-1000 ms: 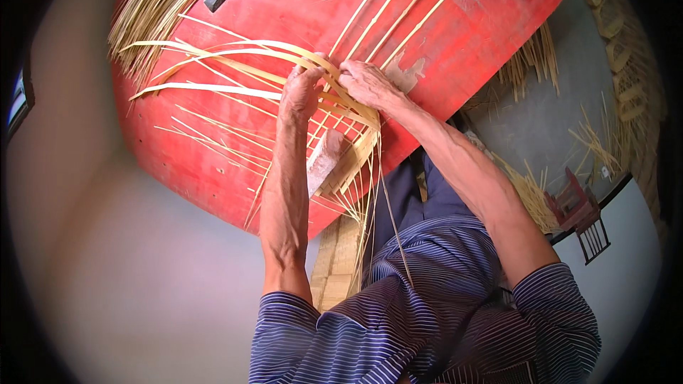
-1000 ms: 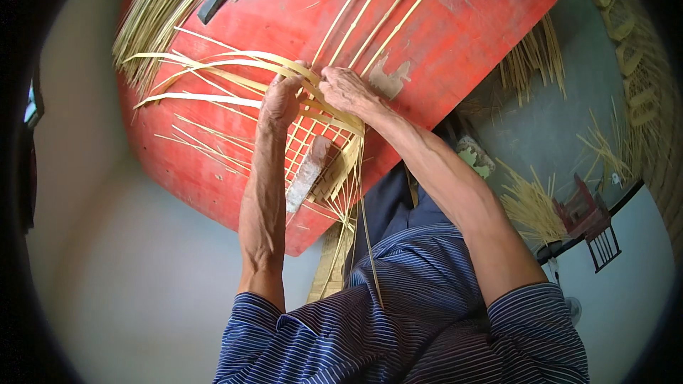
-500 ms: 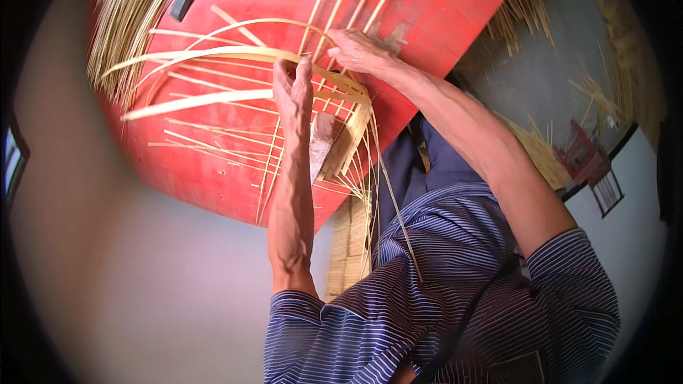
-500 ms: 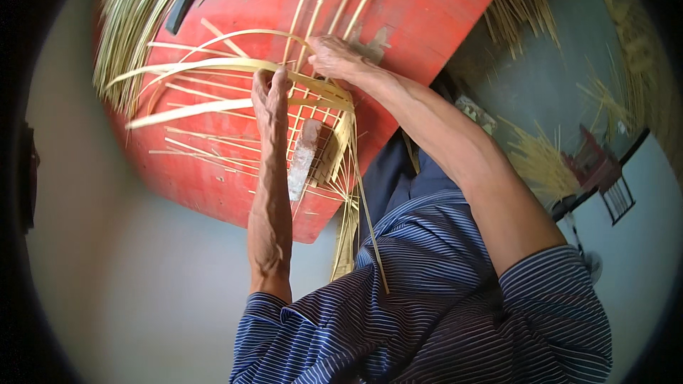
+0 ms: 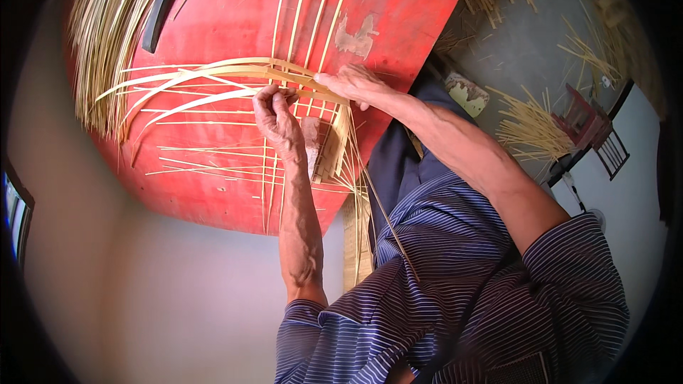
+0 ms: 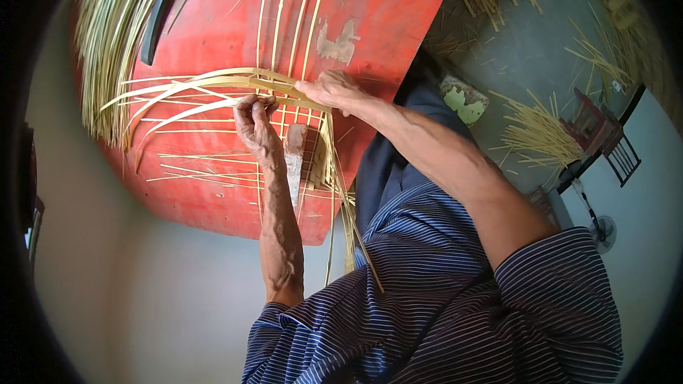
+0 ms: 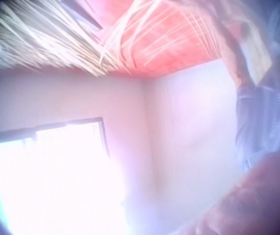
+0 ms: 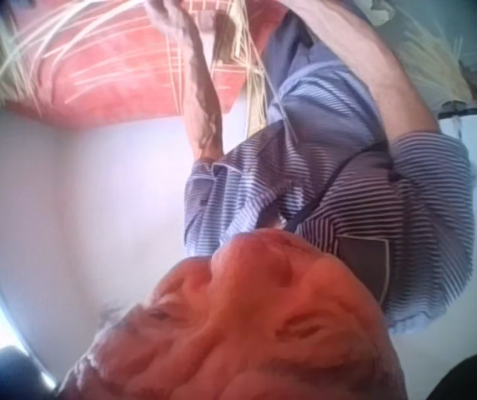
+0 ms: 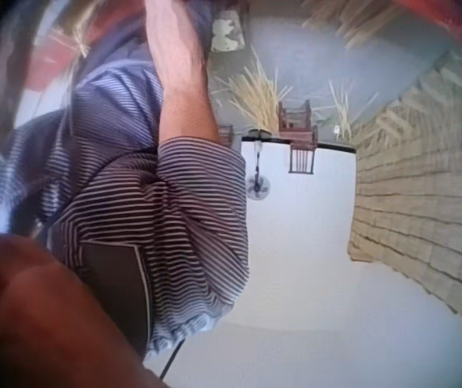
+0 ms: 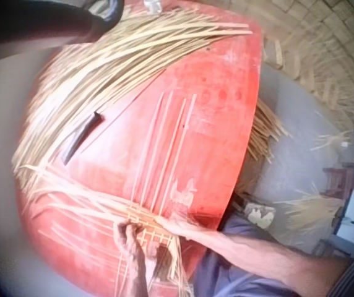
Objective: The person weaves thin bamboo strips by hand on a red work surface. They interlace the strips in a repetitive pattern, occasionally using a small wooden block to press the weave tight.
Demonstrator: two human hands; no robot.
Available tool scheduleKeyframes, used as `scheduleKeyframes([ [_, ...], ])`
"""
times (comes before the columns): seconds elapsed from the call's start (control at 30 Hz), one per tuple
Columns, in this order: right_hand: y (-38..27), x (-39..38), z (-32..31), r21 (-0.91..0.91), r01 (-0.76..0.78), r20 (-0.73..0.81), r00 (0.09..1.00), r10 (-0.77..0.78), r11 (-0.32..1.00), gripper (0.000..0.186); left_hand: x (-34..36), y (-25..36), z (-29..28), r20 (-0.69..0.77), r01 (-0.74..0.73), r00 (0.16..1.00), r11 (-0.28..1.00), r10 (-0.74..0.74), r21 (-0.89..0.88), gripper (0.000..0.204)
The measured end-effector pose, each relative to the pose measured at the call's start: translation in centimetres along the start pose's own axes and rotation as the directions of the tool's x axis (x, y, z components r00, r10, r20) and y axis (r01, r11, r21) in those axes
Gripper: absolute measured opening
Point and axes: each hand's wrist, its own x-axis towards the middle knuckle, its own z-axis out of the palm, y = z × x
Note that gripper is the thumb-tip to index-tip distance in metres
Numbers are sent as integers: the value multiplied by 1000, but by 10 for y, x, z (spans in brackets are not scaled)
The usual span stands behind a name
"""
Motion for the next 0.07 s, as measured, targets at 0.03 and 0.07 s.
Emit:
scheduleKeyframes([
  [0.03,-4,-2,0,100,-67,55,997,61,993,67,0,-3,-1,25,0,1000,1000,0,-3,12],
  [0.07,-5,9,6,186,-128,83,990,114,974,68,0,-5,-2,55,10,998,1000,-9,-19,12],
])
